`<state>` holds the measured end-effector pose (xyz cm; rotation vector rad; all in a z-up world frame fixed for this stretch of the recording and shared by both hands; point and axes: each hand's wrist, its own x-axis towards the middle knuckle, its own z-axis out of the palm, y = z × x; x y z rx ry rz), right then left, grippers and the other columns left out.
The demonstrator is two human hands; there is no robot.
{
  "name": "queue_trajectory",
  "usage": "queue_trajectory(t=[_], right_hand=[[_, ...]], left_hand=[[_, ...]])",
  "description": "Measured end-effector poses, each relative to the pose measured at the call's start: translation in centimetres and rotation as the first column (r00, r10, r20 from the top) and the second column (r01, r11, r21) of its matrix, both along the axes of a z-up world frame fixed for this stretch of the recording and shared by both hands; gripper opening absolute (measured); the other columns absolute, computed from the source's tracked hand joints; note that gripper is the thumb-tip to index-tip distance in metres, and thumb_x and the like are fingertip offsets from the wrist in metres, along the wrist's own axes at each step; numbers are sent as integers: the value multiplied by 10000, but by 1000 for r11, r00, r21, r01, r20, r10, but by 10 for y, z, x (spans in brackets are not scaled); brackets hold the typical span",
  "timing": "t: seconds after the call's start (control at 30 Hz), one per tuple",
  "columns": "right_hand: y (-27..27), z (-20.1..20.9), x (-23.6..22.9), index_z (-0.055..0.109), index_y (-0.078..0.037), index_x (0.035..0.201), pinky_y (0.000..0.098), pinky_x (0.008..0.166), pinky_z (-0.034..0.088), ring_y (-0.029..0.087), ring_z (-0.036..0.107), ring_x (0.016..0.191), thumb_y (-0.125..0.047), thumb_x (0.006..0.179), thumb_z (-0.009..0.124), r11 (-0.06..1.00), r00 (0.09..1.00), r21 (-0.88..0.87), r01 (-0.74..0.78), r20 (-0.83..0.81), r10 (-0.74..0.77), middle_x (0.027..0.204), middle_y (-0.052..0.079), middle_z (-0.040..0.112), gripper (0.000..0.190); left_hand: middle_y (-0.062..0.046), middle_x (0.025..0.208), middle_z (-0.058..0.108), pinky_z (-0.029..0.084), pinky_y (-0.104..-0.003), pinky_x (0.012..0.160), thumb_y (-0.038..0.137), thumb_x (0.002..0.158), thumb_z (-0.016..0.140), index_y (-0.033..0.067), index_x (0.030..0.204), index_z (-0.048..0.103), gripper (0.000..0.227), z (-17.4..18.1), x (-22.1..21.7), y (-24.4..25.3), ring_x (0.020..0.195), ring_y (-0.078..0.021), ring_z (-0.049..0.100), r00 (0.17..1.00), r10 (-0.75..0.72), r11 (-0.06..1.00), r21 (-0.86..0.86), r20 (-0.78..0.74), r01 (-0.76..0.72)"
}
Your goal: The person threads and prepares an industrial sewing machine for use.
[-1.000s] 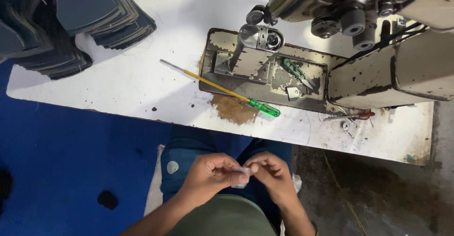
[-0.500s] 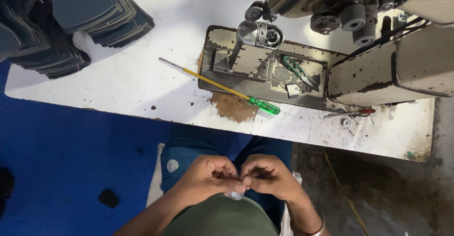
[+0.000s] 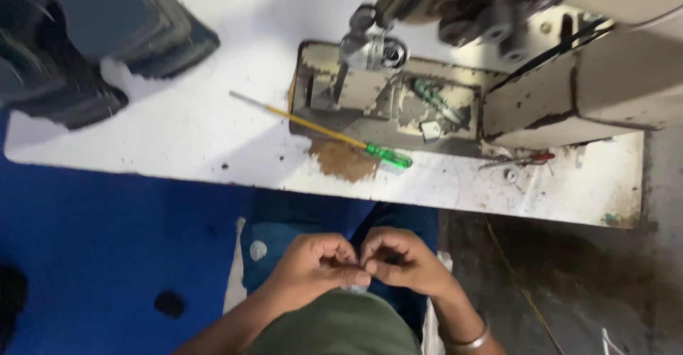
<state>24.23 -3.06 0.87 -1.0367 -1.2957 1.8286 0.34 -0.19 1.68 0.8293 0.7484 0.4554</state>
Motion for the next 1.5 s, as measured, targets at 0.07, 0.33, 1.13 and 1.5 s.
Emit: queue_trajectory(t=[0.07, 0.33, 1.13, 1.5], right_hand=[[6, 13, 4, 693, -21, 981, 280, 733, 512, 120, 633, 842, -87, 918, 755, 991, 997, 123, -48, 72, 40, 952, 33, 670, 109], [11, 11, 11, 738, -23, 1007, 294, 753, 516, 149, 667, 870, -91, 936, 801, 947, 991, 299, -119, 88, 97, 955, 49, 700, 117], [-5, 44, 3, 637, -26, 956, 276, 703, 435, 116, 516, 805, -76, 911, 722, 962, 998, 266, -56, 36, 48, 936, 15, 556, 109], [-32, 12, 23, 555, -30, 937, 223, 465, 339, 47, 427, 523, -33, 917, 571, 943, 922, -179, 280, -222, -316, 827, -5, 517, 25]], left_hand=[[-16, 776, 713, 507, -221, 608, 96, 817, 866, -12, 882, 713, 198, 8, -1, 5, 709, -38, 643, 999, -32, 998, 47, -38, 34], [-9, 766, 714, 506, -217, 610, 106, 816, 869, -2, 887, 725, 193, 16, 2, 8, 707, -33, 639, 993, -97, 989, 109, -72, 105], [-19, 826, 685, 508, -230, 686, 75, 869, 861, 0, 906, 655, 223, 4, 10, 6, 770, -49, 619, 986, -159, 977, 149, 54, 150], [-40, 788, 728, 556, -257, 658, 118, 837, 851, -3, 896, 690, 210, 35, 45, 15, 711, -84, 673, 962, -263, 963, 35, -80, 266]])
